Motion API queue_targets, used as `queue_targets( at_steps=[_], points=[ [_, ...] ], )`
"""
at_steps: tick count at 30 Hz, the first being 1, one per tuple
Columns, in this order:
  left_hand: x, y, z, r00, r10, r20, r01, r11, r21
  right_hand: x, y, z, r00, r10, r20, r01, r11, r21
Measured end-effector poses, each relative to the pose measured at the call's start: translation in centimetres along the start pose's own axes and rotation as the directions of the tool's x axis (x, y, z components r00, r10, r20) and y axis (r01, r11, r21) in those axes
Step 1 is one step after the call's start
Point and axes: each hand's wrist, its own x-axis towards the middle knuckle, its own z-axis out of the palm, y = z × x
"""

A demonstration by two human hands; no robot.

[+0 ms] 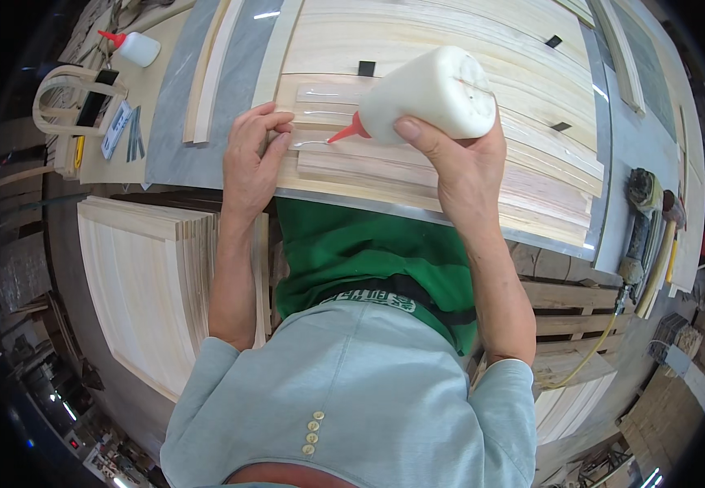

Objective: Assemble wooden slats into a panel frame using glue and a pneumatic nail gun.

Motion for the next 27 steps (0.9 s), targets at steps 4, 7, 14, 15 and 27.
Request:
queue_targets(
  at_steps=[4,7,14,15,27],
  points=[
    [-0.1,0.1,0.2,1.0,-0.007,-0.021,0.007,1.0,-0.015,-0.5,-0.9,-2.3,0.998,-0.013,-0.06,0.012,1.0,-0.022],
    [-0.1,0.2,0.2,1.0,-0.011,-0.028,0.01,1.0,-0.021,-1.1,-1.5,-4.2,0.993,-0.034,-0.111,0.031,0.999,-0.028],
    [-0.1,0.6,0.3,0.999,-0.041,-0.027,0.04,0.998,-0.057,-2.7,-3.2,-9.5,0.971,-0.144,-0.188,0.141,0.99,-0.034],
    [-0.1,0.6,0.3,0.998,-0.062,-0.021,0.061,0.996,-0.064,-3.0,-3.5,-10.3,0.963,-0.168,-0.212,0.164,0.986,-0.038],
    [-0.4,-0.3,0.1,0.99,-0.134,0.032,0.137,0.983,-0.126,-6.4,-7.4,-21.2,0.868,-0.316,-0.383,0.214,0.934,-0.285]
  ],
)
